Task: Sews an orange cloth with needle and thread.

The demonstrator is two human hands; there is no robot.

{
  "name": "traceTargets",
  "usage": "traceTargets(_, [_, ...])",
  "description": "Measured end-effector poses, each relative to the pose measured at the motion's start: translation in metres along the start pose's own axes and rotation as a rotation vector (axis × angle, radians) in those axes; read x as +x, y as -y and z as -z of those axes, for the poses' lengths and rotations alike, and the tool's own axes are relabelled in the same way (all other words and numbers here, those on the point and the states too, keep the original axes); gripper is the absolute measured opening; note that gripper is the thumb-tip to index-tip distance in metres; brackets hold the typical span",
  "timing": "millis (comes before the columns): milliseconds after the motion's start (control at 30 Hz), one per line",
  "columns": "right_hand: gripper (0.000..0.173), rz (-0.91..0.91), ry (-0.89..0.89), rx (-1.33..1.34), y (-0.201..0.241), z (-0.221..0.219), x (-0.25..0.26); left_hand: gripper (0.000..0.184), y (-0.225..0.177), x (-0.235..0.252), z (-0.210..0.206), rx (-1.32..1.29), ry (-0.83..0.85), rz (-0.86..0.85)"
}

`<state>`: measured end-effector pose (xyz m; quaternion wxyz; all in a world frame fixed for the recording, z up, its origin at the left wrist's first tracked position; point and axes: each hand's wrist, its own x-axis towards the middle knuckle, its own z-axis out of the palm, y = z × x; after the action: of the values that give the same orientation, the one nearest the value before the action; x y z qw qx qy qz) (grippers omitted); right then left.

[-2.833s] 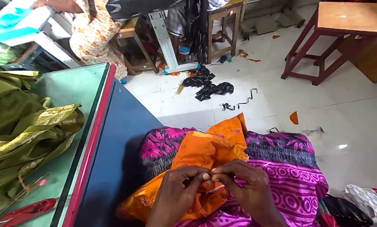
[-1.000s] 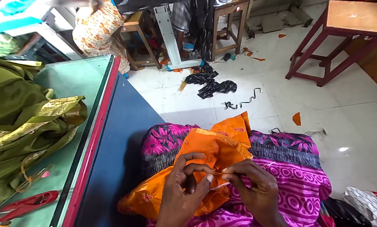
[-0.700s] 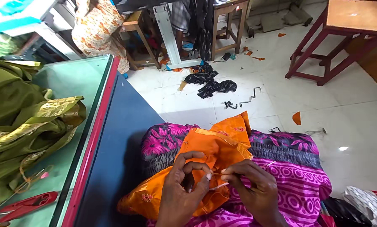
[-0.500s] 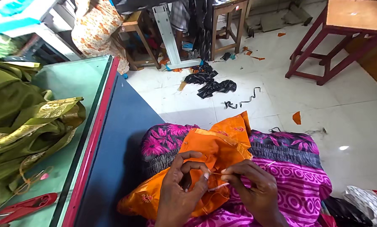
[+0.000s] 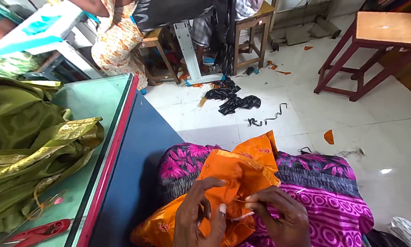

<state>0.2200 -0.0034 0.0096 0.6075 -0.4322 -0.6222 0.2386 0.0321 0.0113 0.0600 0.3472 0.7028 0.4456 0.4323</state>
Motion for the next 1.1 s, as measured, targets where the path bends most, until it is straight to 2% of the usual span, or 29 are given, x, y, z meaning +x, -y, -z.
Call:
traceTargets(133, [0.016, 0.011, 0.004, 0.014, 0.001, -0.001, 0.002, 0.025, -0.007, 0.002, -0.007, 0.15, 0.031, -0.093])
traceTargets(233, [0.016, 0.012, -0.002, 0.014, 0.001, 0.0, 0.004, 0.017, -0.004, 0.002, -0.013, 0.222, -0.026, -0.121])
traceTargets(600, [0.021, 0.014, 0.027, 0.021, 0.0, 0.0, 0.009, 0.02, 0.002, 0.0, -0.011, 0.287, -0.112, -0.146])
traceTargets(667, [0.022, 0.001, 0.041, 0.016, 0.0, -0.001, 0.01, 0.02, 0.002, -0.001, -0.013, 0.124, -0.073, -0.089])
traceTargets(767, [0.025, -0.008, 0.125, -0.049, -0.006, -0.001, 0.008, 0.016, -0.003, -0.001, -0.014, -0.4, 0.03, 0.134])
traceTargets(833, [0.029, 0.01, 0.24, -0.117, -0.008, 0.0, 0.004, 0.014, -0.007, 0.001, -0.016, -0.682, 0.01, 0.273])
traceTargets(900, [0.03, 0.023, 0.382, -0.149, 0.0, 0.002, 0.001, 0.015, -0.008, 0.003, -0.017, -0.758, -0.071, 0.338])
traceTargets(933, [0.031, 0.018, 0.444, -0.149, 0.008, 0.003, 0.001, 0.016, -0.008, 0.005, -0.018, -0.697, -0.109, 0.323])
traceTargets(1000, [0.035, 0.016, 0.497, -0.158, 0.023, 0.006, 0.006, 0.014, -0.002, 0.005, -0.02, -0.375, -0.14, 0.199])
traceTargets(1067, [0.039, 0.03, 0.47, -0.174, 0.03, 0.012, 0.014, 0.017, 0.006, 0.003, -0.021, -0.086, -0.128, 0.086])
traceTargets(1100, [0.04, 0.04, 0.436, -0.184, 0.03, 0.015, 0.018, 0.017, 0.007, 0.001, -0.021, -0.067, -0.095, 0.086])
